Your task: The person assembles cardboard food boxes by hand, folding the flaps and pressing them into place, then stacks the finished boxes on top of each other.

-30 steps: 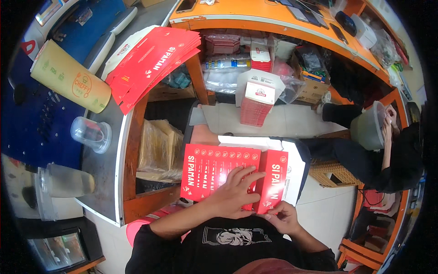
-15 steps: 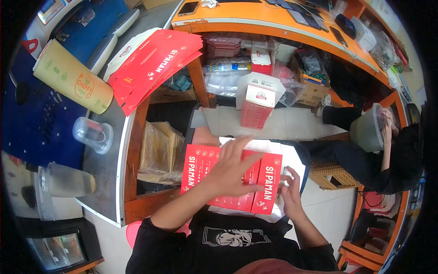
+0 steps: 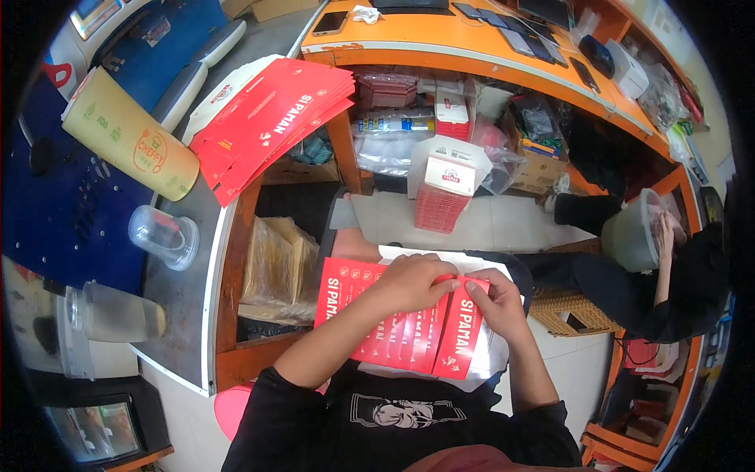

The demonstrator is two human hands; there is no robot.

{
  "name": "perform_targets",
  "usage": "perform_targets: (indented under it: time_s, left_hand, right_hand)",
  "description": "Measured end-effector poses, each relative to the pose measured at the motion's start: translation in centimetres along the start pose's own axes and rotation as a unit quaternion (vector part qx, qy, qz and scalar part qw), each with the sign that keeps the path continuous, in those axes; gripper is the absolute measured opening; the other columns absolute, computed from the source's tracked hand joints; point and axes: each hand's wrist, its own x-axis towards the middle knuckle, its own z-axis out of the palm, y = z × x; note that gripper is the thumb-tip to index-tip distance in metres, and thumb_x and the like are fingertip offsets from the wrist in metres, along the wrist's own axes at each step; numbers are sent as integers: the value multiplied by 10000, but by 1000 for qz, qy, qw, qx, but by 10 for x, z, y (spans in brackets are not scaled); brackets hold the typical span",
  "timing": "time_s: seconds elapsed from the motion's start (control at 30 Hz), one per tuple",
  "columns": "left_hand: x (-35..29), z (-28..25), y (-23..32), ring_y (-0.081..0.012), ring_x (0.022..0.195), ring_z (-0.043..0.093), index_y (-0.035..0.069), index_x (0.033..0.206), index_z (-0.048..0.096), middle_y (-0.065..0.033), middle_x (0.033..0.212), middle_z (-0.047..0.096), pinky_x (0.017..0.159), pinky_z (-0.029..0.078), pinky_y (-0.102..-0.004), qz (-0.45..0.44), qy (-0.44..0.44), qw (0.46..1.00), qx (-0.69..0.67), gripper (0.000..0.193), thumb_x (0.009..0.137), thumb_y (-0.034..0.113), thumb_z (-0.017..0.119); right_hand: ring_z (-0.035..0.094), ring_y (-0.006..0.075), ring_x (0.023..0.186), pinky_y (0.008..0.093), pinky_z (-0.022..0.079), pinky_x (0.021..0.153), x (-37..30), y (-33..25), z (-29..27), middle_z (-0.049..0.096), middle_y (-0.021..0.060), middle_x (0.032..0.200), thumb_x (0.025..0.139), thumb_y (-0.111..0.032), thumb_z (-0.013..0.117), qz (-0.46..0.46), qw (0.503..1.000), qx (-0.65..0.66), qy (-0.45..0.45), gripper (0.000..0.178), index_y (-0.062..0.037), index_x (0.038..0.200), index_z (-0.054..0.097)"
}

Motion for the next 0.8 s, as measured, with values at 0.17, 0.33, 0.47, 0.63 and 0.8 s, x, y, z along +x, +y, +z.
perform_targets:
  time_s: [0.17, 0.33, 0.47, 0.63, 0.8]
  left_hand:
    - [5, -1, -8, -374, 1068, 666, 85, 1164, 727, -171, 1123, 710, 932, 513, -471, -2, -15, 1000, -23, 320, 987, 328, 617]
    - [9, 1, -2, -371, 1069, 667, 74, 1150, 727, -171, 1129, 714, 935, 513, -464, -21, -11, 1000, -15, 299, 983, 298, 619]
    - [6, 2, -6, -370, 1060, 670, 63, 1124, 726, -170, 1104, 720, 924, 517, -457, -12, -6, 999, -34, 278, 976, 279, 636]
    - [6, 3, -6, -376, 1043, 674, 59, 1102, 728, -168, 1089, 724, 908, 522, -456, -12, 3, 999, -46, 258, 973, 266, 646]
    - [3, 6, -4, -376, 1029, 680, 55, 1092, 723, -167, 1079, 726, 895, 525, -456, -1, -6, 999, -45, 252, 974, 264, 647]
  right_hand:
    - [684, 131, 914, 256, 566, 722, 6, -5, 5, 657, 86, 1101, 968, -121, 714, 10, 1000, 4, -15, 196, -3, 1123, 693]
    - [686, 136, 934, 263, 574, 745, 12, -1, 6, 646, 88, 1106, 970, -124, 716, -2, 1000, 13, -12, 201, 1, 1124, 687]
    - [685, 135, 939, 269, 573, 773, 8, -8, 3, 639, 81, 1090, 975, -125, 716, 18, 999, 5, -35, 191, 4, 1114, 694]
    - [681, 126, 930, 267, 570, 781, 9, -9, 3, 643, 73, 1086, 977, -121, 719, 19, 998, 30, -47, 188, 10, 1110, 699]
    - [680, 119, 930, 269, 572, 787, 6, -13, -6, 653, 66, 1069, 969, -121, 732, 21, 995, 43, -93, 204, 17, 1117, 706]
